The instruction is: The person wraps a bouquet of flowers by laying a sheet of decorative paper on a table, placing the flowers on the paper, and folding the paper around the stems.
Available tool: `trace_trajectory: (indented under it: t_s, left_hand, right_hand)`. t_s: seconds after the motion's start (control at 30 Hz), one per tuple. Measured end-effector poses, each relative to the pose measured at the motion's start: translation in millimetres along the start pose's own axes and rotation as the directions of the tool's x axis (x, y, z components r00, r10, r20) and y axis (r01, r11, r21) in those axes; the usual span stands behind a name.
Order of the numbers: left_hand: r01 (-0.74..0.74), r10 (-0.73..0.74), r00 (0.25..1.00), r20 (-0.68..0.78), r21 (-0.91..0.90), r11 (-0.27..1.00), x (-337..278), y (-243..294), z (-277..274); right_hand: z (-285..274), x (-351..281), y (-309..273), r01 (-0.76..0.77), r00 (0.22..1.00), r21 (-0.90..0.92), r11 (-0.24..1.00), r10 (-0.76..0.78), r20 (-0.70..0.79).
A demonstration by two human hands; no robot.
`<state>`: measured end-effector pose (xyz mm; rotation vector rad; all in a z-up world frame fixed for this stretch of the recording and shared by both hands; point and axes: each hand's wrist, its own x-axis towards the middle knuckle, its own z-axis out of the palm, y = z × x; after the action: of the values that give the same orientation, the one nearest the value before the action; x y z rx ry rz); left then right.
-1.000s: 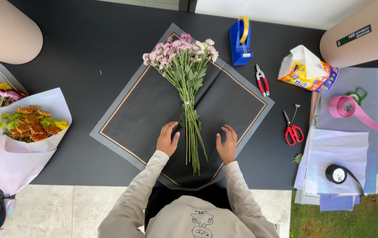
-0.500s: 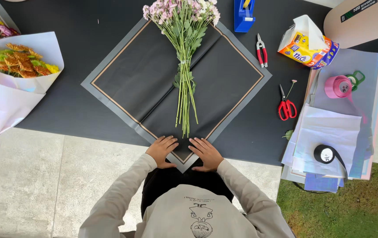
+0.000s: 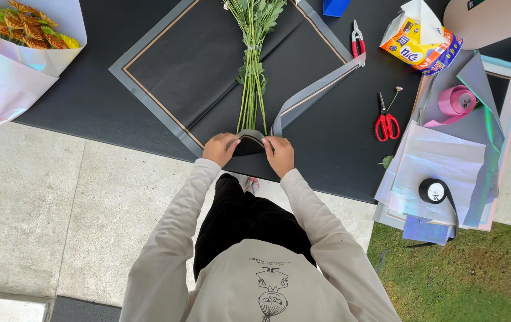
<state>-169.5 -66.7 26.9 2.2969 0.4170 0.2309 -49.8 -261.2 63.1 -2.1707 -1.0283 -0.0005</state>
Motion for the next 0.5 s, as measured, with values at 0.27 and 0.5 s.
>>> trace_trajectory:
  t_s: [0.27,0.5]
  left_hand:
    - [-0.022,0.020,0.999,0.039,0.034,0.999,68.2,0.5,8.5]
    - [0.026,-0.035,0.998,0.050,0.166,0.986,85.8,-27.9,47.6]
  right_hand:
    - [-5.6,32.4,-4.2,0.084,0.985,-0.166,0.982,-0.057,0.162]
    - [17.2,5.7,45.9,-0.166,0.932,-0.275,0.947,0.242,0.271]
